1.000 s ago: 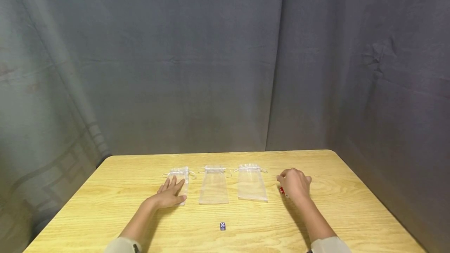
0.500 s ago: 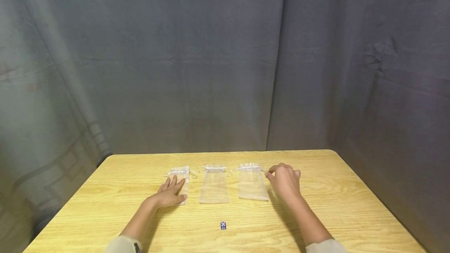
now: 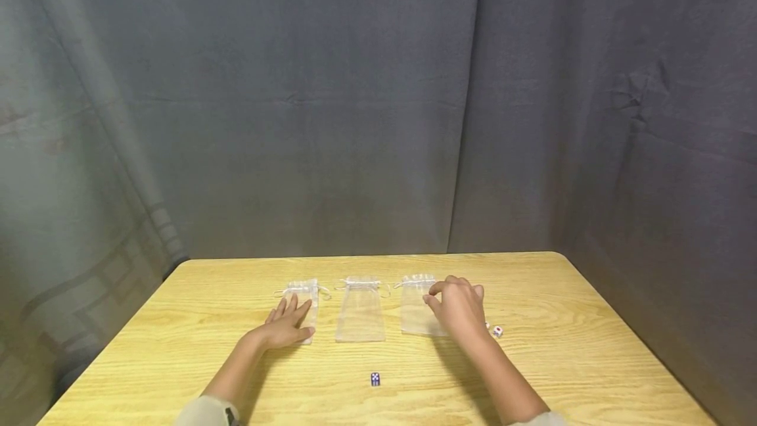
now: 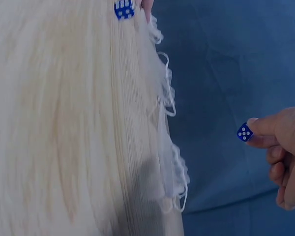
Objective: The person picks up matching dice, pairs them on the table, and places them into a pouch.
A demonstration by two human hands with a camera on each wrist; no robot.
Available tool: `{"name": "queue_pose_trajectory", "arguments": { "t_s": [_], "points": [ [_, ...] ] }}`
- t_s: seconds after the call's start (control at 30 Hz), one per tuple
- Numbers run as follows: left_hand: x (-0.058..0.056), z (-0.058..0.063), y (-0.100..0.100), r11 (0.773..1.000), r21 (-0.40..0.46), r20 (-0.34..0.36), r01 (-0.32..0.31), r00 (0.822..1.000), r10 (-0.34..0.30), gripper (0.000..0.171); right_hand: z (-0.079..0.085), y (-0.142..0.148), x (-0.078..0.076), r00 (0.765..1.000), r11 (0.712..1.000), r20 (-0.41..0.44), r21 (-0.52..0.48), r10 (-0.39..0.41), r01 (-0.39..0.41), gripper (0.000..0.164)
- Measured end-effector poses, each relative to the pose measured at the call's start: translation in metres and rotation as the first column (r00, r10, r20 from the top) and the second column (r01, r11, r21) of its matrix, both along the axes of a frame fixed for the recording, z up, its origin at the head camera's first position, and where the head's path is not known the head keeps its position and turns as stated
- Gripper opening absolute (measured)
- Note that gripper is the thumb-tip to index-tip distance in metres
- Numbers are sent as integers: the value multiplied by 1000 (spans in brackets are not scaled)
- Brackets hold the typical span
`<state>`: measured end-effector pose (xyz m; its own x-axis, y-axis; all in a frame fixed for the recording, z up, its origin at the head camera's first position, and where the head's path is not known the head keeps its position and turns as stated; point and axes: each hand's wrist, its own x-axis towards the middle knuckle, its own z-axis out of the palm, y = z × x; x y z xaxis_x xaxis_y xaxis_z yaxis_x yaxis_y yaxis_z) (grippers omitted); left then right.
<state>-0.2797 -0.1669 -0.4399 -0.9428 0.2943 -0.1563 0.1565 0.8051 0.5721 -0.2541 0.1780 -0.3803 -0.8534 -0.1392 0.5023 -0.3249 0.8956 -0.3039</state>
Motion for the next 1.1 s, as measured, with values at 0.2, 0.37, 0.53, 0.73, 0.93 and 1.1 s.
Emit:
{"name": "queue_pose_trajectory", "arguments": {
  "t_s": [0.2,0.37,0.53,0.73,0.93,1.1],
  "points": [
    [0,0,2,1000,5,1,3,1000,-3,65,1,-16,6,1000,999,-13,33,20,-20,10],
    [1,0,2,1000,7,3,4,1000,-4,65,-6,-29,14,998,995,-17,76,60,-58,10],
    [2,2,1,1000,19,2,3,1000,-3,65,-11,-40,23,992,987,13,101,123,-124,10],
    [3,3,2,1000,28,6,3,1000,-3,64,-14,-50,32,974,961,38,156,223,-226,10],
    [4,3,2,1000,30,5,1,1000,-1,64,-21,-64,40,935,911,68,211,347,-353,10],
    [4,3,2,999,34,2,1,1000,-1,65,-25,-76,45,902,865,109,257,417,-431,10]
  ]
}}
